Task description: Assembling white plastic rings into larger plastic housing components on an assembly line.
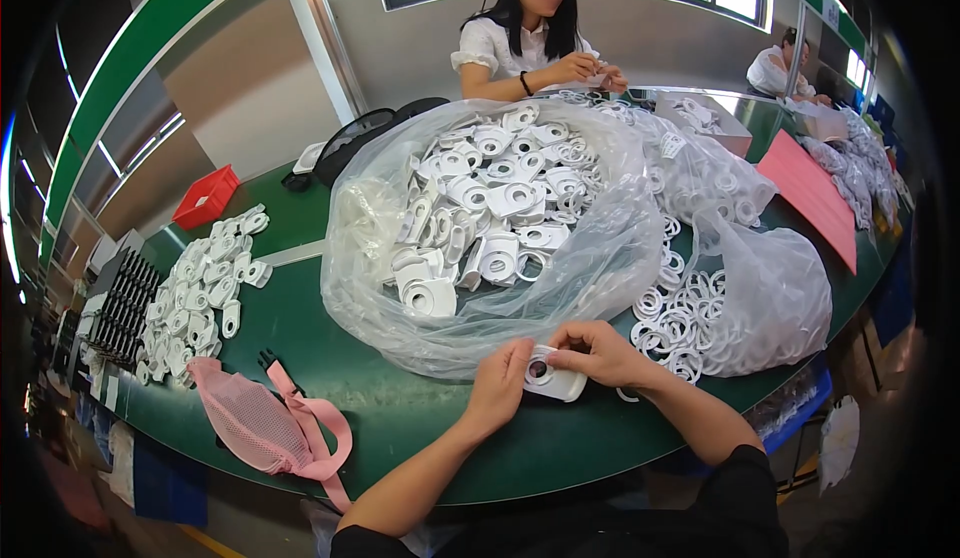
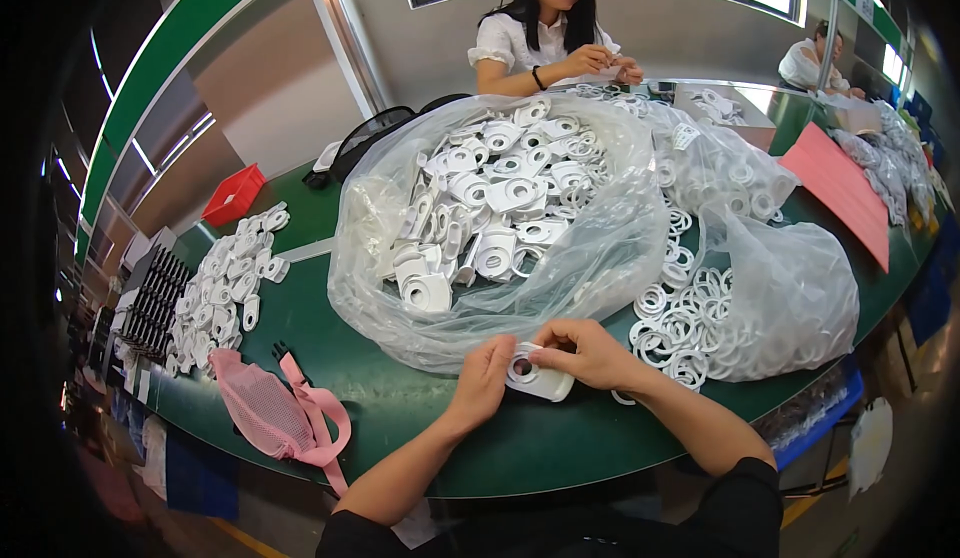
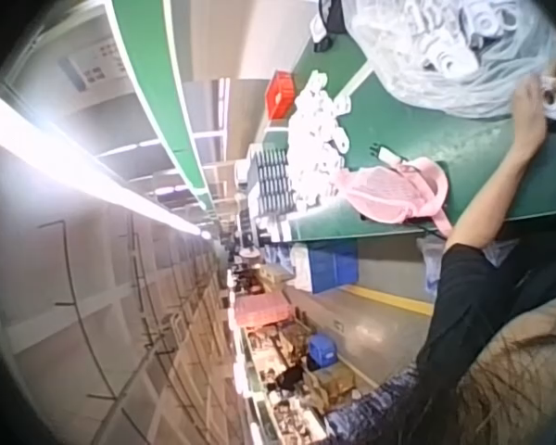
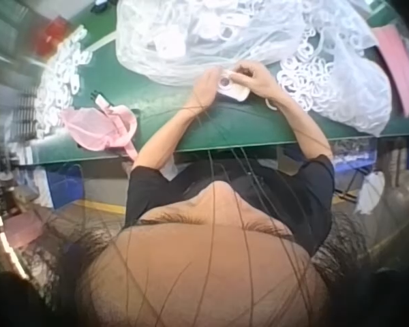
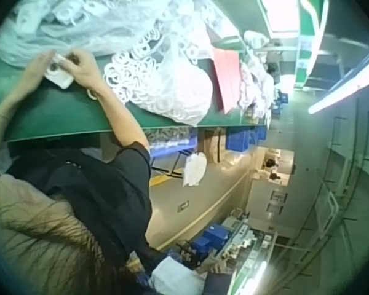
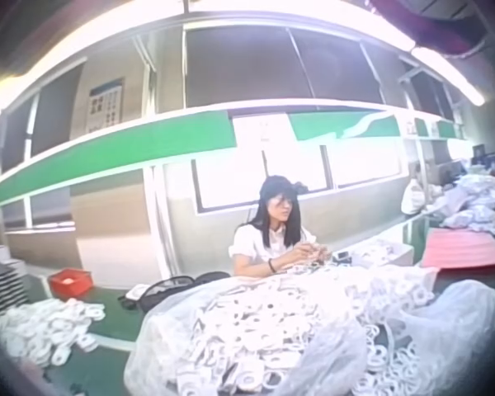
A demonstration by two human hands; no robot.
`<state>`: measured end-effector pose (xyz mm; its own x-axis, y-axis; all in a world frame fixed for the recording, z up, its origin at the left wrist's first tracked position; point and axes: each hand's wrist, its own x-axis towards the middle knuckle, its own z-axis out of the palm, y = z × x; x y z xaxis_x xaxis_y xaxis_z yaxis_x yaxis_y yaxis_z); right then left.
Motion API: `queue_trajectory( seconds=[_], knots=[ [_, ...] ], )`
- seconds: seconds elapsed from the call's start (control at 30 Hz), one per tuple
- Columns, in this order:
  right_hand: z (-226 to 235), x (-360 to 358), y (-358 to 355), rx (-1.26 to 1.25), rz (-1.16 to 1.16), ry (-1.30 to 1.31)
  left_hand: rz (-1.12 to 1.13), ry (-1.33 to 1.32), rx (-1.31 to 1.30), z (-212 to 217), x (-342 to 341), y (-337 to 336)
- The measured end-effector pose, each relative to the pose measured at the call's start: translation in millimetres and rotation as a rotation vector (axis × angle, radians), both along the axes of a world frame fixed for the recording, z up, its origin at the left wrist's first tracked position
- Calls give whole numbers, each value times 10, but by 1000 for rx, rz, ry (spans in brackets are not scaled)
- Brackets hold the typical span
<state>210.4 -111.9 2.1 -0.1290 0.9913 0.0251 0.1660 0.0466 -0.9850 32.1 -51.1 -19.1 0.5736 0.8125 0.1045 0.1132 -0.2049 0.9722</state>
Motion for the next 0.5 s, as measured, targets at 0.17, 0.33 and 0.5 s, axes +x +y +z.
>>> queue_trajectory(
  seconds=[0.17,0.33,0.5],
  knots=[
    [-5,-71,13,3,-228,284,-27,-205,35,2,128,-112],
    [-63,-123,35,63,-375,103,-132,65,-15,168,28,-151],
    [-147,-65,26,52,-398,-190,-138,91,199,32,33,-128]
  ],
)
